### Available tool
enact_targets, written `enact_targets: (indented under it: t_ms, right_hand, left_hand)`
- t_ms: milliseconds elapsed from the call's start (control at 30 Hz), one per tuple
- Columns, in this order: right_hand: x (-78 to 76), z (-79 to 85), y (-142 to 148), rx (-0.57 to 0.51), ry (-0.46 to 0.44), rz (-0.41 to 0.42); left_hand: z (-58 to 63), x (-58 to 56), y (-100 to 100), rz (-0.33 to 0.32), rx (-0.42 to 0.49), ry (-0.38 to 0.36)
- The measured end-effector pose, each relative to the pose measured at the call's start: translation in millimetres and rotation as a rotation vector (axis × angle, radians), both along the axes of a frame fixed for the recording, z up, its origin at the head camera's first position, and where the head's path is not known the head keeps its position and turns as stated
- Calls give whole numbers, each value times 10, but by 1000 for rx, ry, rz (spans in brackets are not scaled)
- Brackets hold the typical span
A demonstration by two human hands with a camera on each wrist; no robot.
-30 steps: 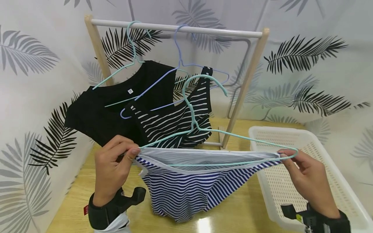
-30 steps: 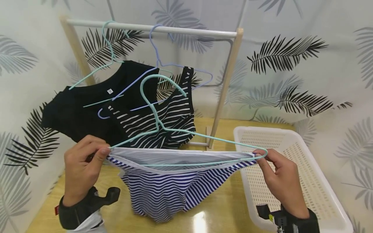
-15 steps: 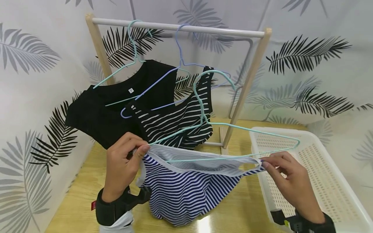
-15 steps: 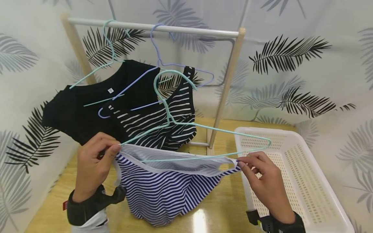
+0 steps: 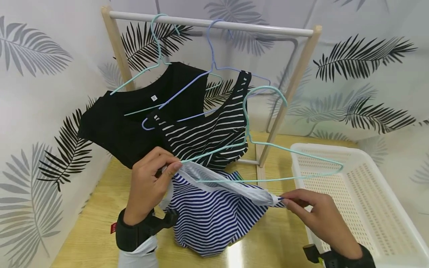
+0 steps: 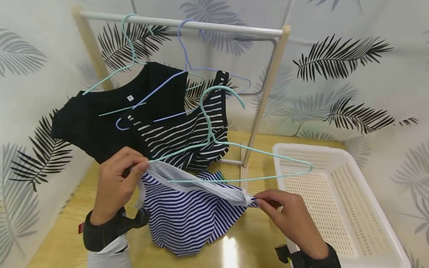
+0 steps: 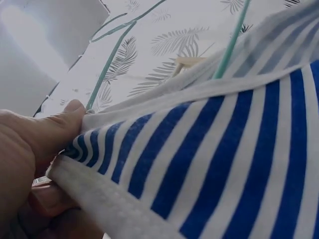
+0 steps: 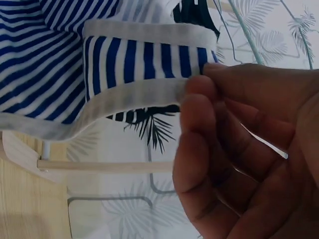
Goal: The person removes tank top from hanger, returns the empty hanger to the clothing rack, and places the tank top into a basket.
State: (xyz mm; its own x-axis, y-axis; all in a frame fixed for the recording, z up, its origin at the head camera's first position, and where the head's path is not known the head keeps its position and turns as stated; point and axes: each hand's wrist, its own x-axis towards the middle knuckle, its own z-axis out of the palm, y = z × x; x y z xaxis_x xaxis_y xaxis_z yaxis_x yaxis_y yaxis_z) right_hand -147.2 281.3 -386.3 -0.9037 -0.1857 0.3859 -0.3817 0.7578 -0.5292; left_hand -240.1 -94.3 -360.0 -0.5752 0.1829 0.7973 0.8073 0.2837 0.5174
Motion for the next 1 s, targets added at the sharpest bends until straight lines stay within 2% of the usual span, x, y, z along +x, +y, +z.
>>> enact_targets:
  t_ms: [133, 267, 367, 500, 800, 900, 1000]
  right_hand:
    - [-11, -88, -109, 10, -18, 62]
    - [-33, -148, -228, 11, -120, 141]
    - [-36, -152, -274, -5, -175, 164]
    - [-20, -141, -273, -30, -96, 185]
    - [69, 20, -200, -29, 70, 110]
    - [112, 105, -183, -106, 173, 124]
    - [142, 199, -158, -243, 293, 143]
  left_hand:
    - [5, -23, 10, -13, -19, -5]
    - [8, -28, 7, -6, -40, 0]
    - [17, -23, -7, 6, -58, -16]
    - [17, -5, -26, 20, -72, -47]
    - [19, -4, 2, 9, -74, -30]
    - [7, -15, 10, 12, -82, -29]
    - [-8, -10, 26, 16, -92, -48]
